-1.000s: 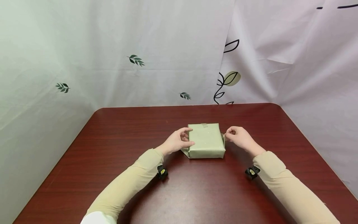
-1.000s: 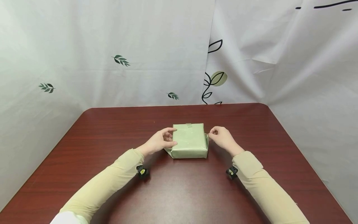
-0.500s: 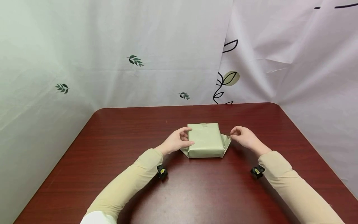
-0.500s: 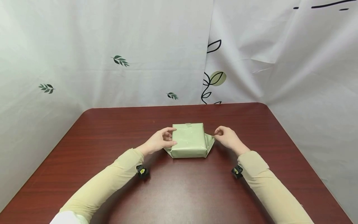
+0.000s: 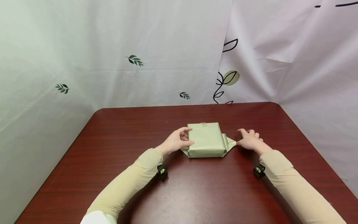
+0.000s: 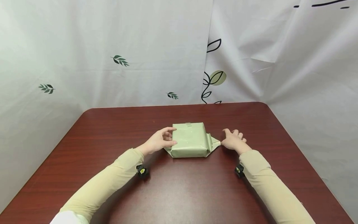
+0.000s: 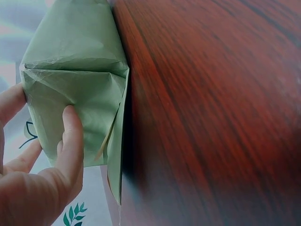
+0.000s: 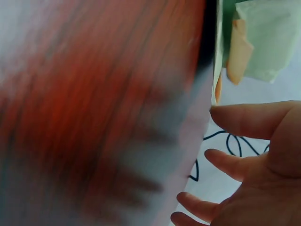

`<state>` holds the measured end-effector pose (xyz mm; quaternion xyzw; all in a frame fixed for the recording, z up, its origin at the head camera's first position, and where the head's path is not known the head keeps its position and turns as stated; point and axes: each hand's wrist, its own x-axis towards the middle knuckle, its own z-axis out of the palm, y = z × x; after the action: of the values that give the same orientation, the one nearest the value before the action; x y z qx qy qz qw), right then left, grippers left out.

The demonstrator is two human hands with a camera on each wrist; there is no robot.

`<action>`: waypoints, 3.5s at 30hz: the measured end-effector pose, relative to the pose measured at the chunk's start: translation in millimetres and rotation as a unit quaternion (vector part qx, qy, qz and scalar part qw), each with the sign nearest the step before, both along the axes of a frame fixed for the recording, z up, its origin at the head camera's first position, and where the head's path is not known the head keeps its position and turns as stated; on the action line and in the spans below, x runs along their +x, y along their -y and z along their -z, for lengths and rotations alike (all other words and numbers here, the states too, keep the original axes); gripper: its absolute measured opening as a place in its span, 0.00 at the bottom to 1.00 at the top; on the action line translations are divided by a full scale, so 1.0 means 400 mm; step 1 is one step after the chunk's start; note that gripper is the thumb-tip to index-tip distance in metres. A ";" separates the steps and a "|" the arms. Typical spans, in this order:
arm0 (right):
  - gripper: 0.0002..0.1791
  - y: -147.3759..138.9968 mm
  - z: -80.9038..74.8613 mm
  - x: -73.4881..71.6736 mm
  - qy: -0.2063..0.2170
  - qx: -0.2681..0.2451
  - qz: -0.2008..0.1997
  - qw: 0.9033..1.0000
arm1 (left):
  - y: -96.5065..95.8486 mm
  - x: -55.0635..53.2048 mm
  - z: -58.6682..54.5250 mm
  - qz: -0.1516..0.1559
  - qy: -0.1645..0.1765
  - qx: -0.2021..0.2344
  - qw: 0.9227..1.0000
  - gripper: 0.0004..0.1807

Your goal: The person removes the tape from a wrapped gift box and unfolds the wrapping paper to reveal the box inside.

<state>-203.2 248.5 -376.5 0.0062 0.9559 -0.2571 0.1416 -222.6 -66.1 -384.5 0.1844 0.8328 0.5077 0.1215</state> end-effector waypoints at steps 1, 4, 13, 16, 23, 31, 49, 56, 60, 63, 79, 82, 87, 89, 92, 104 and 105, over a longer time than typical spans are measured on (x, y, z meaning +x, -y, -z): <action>0.35 -0.001 0.000 0.001 0.006 0.008 0.001 1.000 | -0.001 0.000 0.001 -0.002 0.000 0.000 1.000 0.32; 0.36 -0.007 0.000 0.004 0.016 0.026 -0.001 1.000 | -0.003 0.000 0.001 -0.006 0.000 -0.002 1.000 0.32; 0.32 -0.031 -0.010 -0.008 -0.016 0.024 -0.016 0.999 | -0.002 -0.002 0.002 -0.006 0.000 -0.005 1.000 0.32; 0.31 -0.026 -0.019 -0.016 -0.050 0.007 -0.026 0.998 | -0.001 -0.001 0.002 -0.004 -0.002 -0.006 1.000 0.32; 0.28 0.031 -0.045 -0.019 -0.150 -0.069 -0.071 0.984 | -0.002 -0.002 0.003 -0.005 -0.001 -0.003 1.000 0.32; 0.26 0.088 -0.050 -0.020 -0.219 -0.099 -0.146 0.960 | 0.000 -0.002 0.004 -0.001 -0.004 -0.004 1.000 0.33; 0.29 0.138 -0.031 -0.033 -0.204 -0.040 -0.186 0.960 | 0.004 0.000 -0.001 0.003 0.008 -0.009 1.000 0.33; 0.28 0.140 -0.034 -0.039 -0.190 -0.033 -0.188 0.963 | 0.009 -0.007 -0.022 0.007 0.007 -0.025 1.000 0.31; 0.28 0.137 -0.034 -0.043 -0.187 -0.029 -0.187 0.964 | 0.014 -0.018 -0.044 -0.003 -0.045 -0.062 0.997 0.27; 0.28 0.134 -0.034 -0.042 -0.183 -0.030 -0.186 0.965 | 0.012 -0.026 -0.053 -0.007 -0.092 -0.091 0.992 0.26; 0.24 0.139 -0.043 -0.036 -0.182 -0.016 -0.193 0.964 | -0.033 -0.035 -0.053 0.127 -0.251 -0.265 0.922 0.40; 0.23 0.142 -0.049 -0.034 -0.181 -0.010 -0.197 0.964 | -0.035 -0.029 -0.052 0.133 -0.261 -0.277 0.915 0.40; 0.19 0.145 -0.058 -0.028 -0.183 -0.006 -0.203 0.962 | -0.037 -0.023 -0.056 0.139 -0.271 -0.288 0.908 0.36; 0.19 0.146 -0.061 -0.024 -0.184 -0.006 -0.211 0.960 | -0.038 -0.022 -0.058 0.140 -0.270 -0.289 0.908 0.35; 0.18 0.146 -0.062 -0.016 -0.187 -0.009 -0.227 0.956 | -0.038 -0.021 -0.062 0.137 -0.262 -0.292 0.909 0.34; 0.14 0.143 -0.065 0.028 -0.209 -0.016 -0.266 0.941 | -0.034 -0.021 -0.061 0.141 -0.256 -0.295 0.910 0.33; 0.15 0.142 -0.066 0.032 -0.209 -0.019 -0.268 0.940 | -0.034 -0.021 -0.060 0.142 -0.255 -0.293 0.910 0.33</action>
<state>-190.3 191.7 -350.1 -0.3066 0.9253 -0.2230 0.0026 -231.2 -52.7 -360.4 0.3798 0.9119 0.1536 0.0243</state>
